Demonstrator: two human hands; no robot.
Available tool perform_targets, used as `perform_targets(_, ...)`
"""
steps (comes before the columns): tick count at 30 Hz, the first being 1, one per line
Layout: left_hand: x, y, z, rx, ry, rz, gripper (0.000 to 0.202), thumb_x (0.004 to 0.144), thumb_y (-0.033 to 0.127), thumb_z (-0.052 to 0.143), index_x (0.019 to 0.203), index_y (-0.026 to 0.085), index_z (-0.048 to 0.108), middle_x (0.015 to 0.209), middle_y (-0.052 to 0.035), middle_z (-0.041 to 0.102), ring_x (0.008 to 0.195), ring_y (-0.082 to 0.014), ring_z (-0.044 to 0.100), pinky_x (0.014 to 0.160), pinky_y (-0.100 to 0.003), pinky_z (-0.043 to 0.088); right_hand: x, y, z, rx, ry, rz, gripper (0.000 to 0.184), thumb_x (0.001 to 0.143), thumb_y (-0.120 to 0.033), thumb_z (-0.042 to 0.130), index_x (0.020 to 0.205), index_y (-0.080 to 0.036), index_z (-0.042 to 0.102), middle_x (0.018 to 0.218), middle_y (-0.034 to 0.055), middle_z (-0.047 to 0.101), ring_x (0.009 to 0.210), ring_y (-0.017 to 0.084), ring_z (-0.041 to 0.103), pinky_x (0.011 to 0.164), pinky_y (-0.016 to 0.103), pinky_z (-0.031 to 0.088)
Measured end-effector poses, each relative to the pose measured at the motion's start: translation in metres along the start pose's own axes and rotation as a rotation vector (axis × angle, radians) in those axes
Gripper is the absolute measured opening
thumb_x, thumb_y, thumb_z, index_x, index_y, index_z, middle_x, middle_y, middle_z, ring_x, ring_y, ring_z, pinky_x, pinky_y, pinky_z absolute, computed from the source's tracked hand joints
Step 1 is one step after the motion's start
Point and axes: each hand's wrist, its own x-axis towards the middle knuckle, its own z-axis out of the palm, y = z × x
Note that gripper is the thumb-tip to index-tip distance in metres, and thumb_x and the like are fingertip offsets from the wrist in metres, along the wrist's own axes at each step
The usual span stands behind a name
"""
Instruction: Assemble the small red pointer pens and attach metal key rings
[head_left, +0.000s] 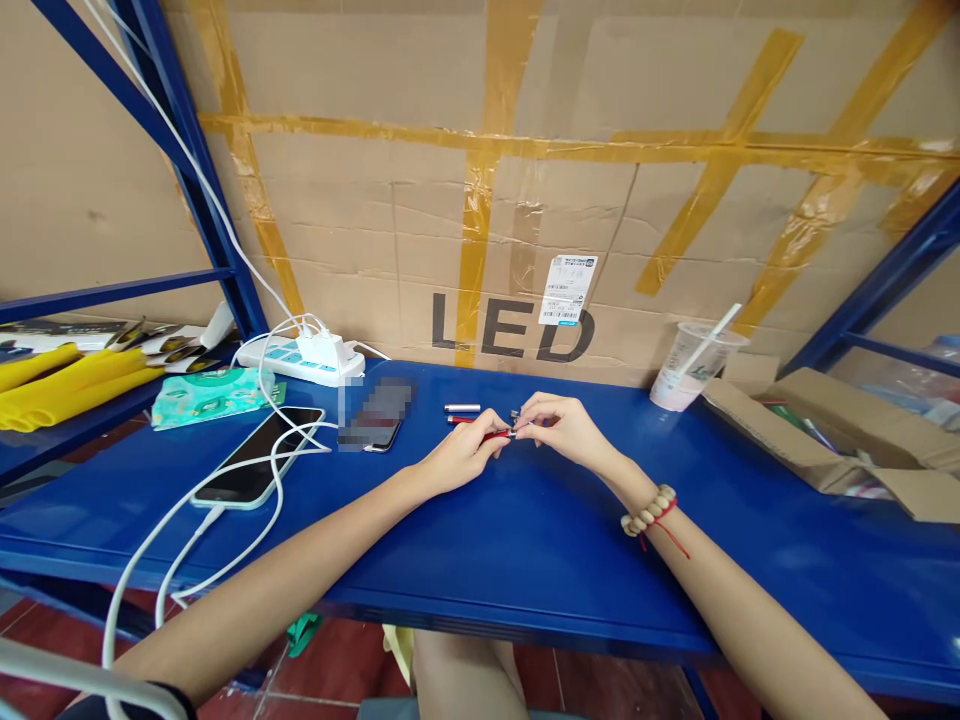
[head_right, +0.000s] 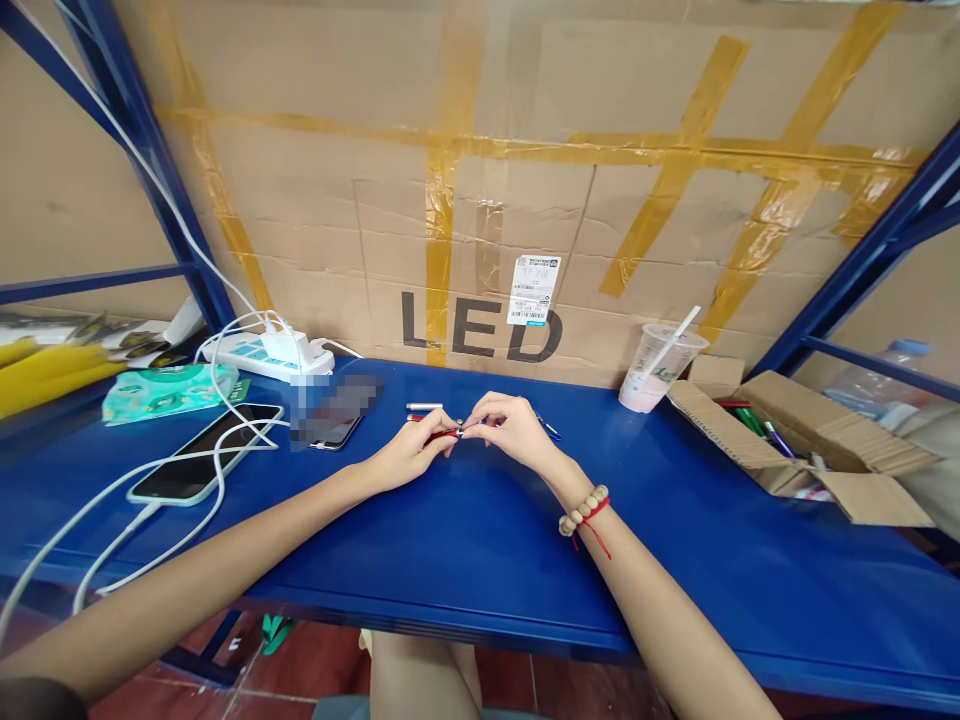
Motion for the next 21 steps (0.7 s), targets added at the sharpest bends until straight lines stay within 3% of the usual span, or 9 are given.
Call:
perform_targets(7,-0.002,0.005,0.002,0.058,0.010,0.022,0.010,0.088,0.025,0.039,0.079,0.020,0.040,0.076,0.0001,0.059,0.066,-0.0133,0.057,0.060,-0.023,0.042,-0.002,-0.001,-0.003,-0.074,-0.075,0.068,0.021,0.069,-0.036,0.067,0.067,-0.015,0.065,0.070,0.0018,0.063,0.046,0.007,0.052,0.047,0.021,0.040)
perform_targets(11,-0.002,0.006,0.000,0.166,-0.012,0.045,0.008,0.087,0.024,0.040,0.081,0.020,0.044,0.089,-0.0027,0.063,0.080,-0.0164,0.060,0.068,-0.024,0.044,-0.005,0.002,-0.002,-0.100,-0.126,0.087,0.019,0.069,-0.034,0.067,0.068,-0.015,0.066,0.072,0.0015,0.064,0.049,0.008,0.054,0.048,0.021,0.040)
perform_targets(18,-0.001,0.002,0.001,0.100,0.086,0.006,0.009,0.086,0.026,0.045,0.078,0.020,0.045,0.082,-0.0006,0.065,0.070,-0.0140,0.062,0.061,-0.021,0.044,-0.004,-0.001,0.005,-0.002,-0.025,0.192,0.027,0.066,-0.041,0.067,0.069,-0.014,0.066,0.067,0.0027,0.064,0.045,0.008,0.052,0.046,0.021,0.039)
perform_targets(21,0.000,0.005,0.004,0.058,0.176,0.009,0.010,0.086,0.026,0.045,0.078,0.020,0.044,0.076,0.0003,0.064,0.077,-0.0150,0.064,0.063,-0.021,0.046,-0.004,-0.006,0.009,0.118,0.014,0.238,0.029,0.067,-0.043,0.066,0.072,-0.014,0.065,0.065,0.0019,0.062,0.044,0.007,0.051,0.043,0.020,0.038)
